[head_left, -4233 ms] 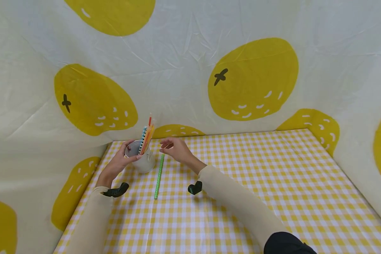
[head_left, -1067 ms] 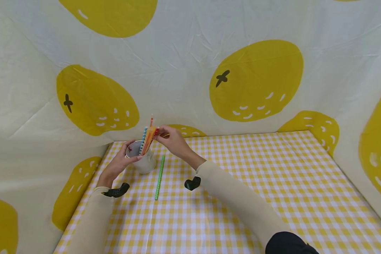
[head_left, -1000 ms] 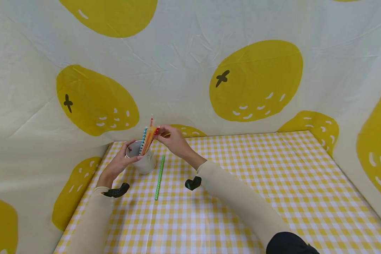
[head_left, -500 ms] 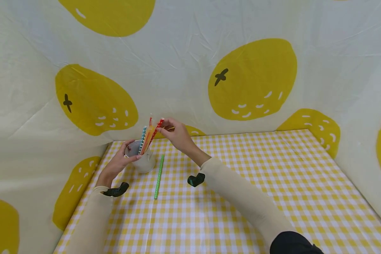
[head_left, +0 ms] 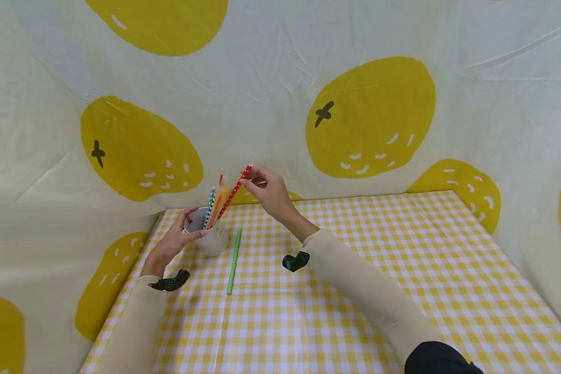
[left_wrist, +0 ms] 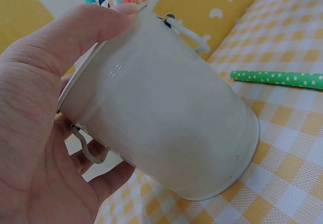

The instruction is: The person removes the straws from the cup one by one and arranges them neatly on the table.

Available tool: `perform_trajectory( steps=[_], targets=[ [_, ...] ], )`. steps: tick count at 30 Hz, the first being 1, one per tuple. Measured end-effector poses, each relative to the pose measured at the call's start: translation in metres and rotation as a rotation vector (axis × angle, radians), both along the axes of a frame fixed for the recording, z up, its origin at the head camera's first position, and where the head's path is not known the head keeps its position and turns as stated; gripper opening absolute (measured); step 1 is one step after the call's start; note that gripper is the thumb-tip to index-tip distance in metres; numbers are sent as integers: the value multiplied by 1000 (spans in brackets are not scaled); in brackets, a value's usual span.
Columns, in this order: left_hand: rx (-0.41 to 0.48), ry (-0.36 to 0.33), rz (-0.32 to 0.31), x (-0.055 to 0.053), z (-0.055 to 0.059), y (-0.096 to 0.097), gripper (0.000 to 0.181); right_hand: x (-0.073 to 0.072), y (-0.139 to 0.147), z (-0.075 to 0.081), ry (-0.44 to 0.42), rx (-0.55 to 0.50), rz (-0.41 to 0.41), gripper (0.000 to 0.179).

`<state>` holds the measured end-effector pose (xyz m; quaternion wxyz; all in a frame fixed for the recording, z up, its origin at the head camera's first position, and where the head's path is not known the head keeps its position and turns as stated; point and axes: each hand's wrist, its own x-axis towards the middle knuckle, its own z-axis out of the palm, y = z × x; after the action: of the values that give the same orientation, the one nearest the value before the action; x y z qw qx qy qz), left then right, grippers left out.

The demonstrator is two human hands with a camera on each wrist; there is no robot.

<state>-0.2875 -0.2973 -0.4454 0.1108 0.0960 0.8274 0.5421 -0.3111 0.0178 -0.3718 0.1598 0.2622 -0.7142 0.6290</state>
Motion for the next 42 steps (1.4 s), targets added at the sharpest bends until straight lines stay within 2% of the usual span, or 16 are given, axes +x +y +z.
perform_trajectory(
  steps=[7,13,20,31,35,42],
  targets=[
    [10,-7,13,-1,-1,1,88,1,10,5,-5,5,14,15],
    [15,-3,3,-2,-2,0,89,1,13,4,-19,-9,30,19],
    [21,1,-3,-1,-2,-1,88,7,14,3,-121,-29,92,19],
    [2,0,7,1,-1,-2,88,10,14,-6,-162,21,71,23],
    [-6,-5,12,2,0,-2,89,13,14,-8,-191,7,84,23],
    [-5,-4,13,4,2,-3,91,19,13,-9,-218,-31,91,37]
  ],
)
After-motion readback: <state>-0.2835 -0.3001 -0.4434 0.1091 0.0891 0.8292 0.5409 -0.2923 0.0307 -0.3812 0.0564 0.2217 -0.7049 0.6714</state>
